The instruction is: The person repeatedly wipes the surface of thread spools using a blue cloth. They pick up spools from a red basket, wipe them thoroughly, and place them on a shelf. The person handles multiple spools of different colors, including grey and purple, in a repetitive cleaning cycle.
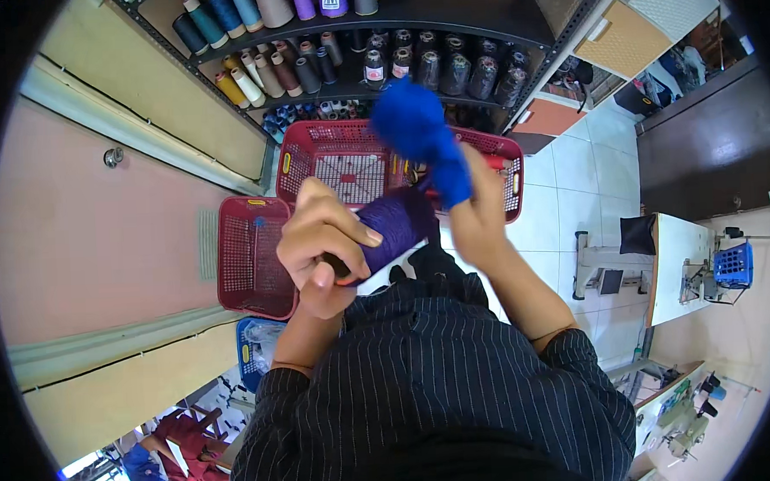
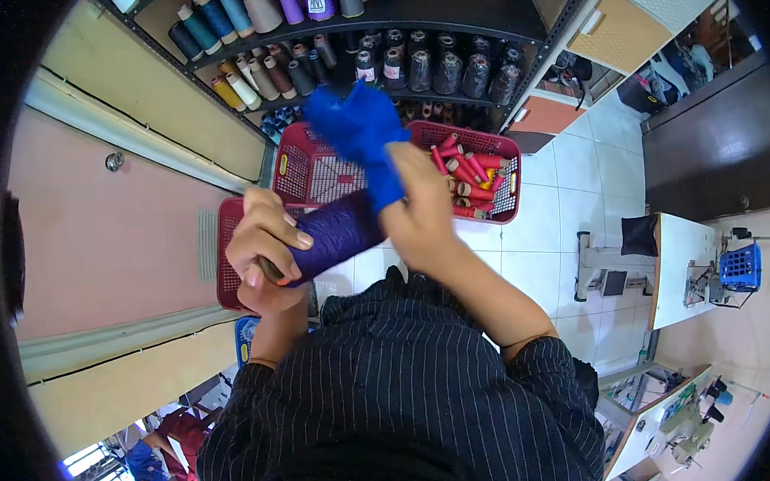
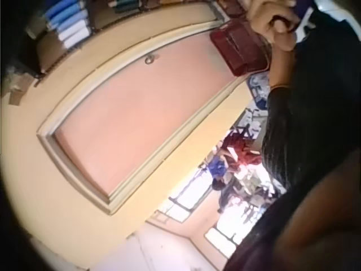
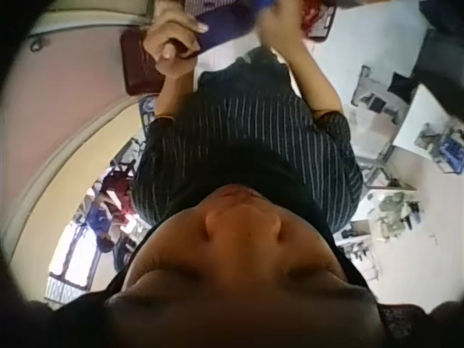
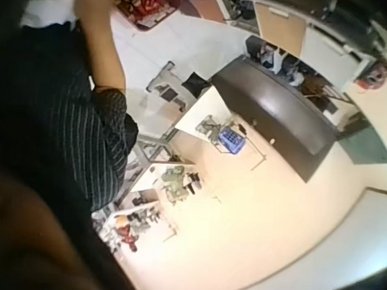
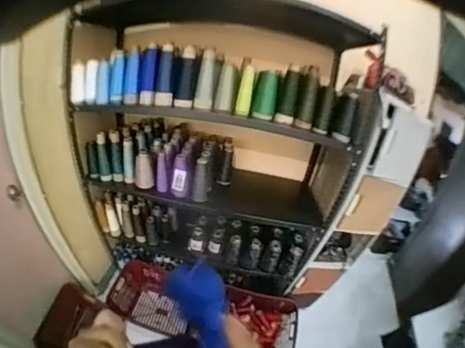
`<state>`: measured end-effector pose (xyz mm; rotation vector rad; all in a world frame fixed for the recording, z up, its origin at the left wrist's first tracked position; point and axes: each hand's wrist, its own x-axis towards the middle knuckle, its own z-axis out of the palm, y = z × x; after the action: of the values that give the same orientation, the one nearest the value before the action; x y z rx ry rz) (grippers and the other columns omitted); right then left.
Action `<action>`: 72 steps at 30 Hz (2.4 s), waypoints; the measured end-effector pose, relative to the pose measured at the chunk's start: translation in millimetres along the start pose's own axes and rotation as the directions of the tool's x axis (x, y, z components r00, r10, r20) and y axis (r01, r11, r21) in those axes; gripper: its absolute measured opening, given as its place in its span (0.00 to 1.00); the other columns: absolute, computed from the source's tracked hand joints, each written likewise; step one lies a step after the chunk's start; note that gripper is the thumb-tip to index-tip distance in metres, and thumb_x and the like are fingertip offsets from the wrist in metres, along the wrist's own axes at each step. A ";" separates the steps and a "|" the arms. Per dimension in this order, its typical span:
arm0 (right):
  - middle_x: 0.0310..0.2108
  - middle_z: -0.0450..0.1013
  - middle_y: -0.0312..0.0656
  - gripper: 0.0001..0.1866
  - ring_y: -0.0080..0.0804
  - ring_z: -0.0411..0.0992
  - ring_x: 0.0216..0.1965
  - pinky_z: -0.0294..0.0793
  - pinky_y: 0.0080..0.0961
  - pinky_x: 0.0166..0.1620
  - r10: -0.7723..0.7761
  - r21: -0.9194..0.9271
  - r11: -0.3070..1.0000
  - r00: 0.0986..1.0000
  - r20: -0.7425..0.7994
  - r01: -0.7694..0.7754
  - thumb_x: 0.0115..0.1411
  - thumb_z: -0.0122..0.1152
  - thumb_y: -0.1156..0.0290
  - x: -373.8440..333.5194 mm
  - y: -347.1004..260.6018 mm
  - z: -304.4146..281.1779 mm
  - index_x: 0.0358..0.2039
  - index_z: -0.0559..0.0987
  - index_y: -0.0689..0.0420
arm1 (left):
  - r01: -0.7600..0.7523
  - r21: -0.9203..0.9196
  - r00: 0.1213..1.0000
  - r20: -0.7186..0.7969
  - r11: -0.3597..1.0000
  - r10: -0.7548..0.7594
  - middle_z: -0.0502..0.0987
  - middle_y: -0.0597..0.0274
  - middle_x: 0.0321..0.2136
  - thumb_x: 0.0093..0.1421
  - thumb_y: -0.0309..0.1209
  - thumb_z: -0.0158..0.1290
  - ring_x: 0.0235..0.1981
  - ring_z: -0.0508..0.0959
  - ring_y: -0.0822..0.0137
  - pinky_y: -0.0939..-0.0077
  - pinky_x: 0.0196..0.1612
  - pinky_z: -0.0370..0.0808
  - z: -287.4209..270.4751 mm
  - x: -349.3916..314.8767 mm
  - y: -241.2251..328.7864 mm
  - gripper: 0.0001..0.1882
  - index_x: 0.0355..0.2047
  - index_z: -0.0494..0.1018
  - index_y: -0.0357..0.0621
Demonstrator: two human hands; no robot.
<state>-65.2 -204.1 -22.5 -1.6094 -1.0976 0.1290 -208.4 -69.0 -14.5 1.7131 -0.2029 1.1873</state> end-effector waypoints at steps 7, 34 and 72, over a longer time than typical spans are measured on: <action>0.38 0.73 0.60 0.20 0.59 0.71 0.41 0.68 0.44 0.48 0.067 0.005 0.998 0.984 0.165 -0.069 0.47 0.45 0.78 -28.5 35.7 30.0 0.42 0.74 0.70 | 0.008 -0.075 0.995 0.105 0.997 0.000 0.78 0.64 0.21 0.60 0.56 0.42 0.27 0.66 0.69 0.75 0.33 0.61 -19.5 -1.5 12.6 0.29 0.12 0.73 0.50; 0.48 0.74 0.43 0.24 0.33 0.73 0.48 0.70 0.30 0.54 0.347 0.690 0.314 0.755 0.556 -0.652 0.68 0.41 0.56 -2.4 155.4 24.9 0.53 0.72 0.61 | -0.073 -0.003 0.997 -0.008 0.997 0.073 0.79 0.62 0.21 0.59 0.51 0.45 0.24 0.70 0.67 0.72 0.33 0.62 28.8 30.5 -51.9 0.24 0.13 0.71 0.50; 0.38 0.76 0.54 0.14 0.54 0.75 0.39 0.73 0.44 0.41 0.060 -0.676 0.598 0.866 -0.497 -0.430 0.58 0.50 0.73 370.0 489.7 -253.8 0.44 0.77 0.53 | 0.107 0.477 0.971 -0.239 0.873 0.011 0.72 0.60 0.15 0.51 0.23 0.44 0.21 0.67 0.66 0.71 0.31 0.63 104.3 271.7 -414.1 0.11 0.12 0.68 0.38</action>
<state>575.0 -97.3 -163.8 -2.4243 -0.5579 -0.5866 244.9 150.7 -63.8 1.9676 0.3131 1.4773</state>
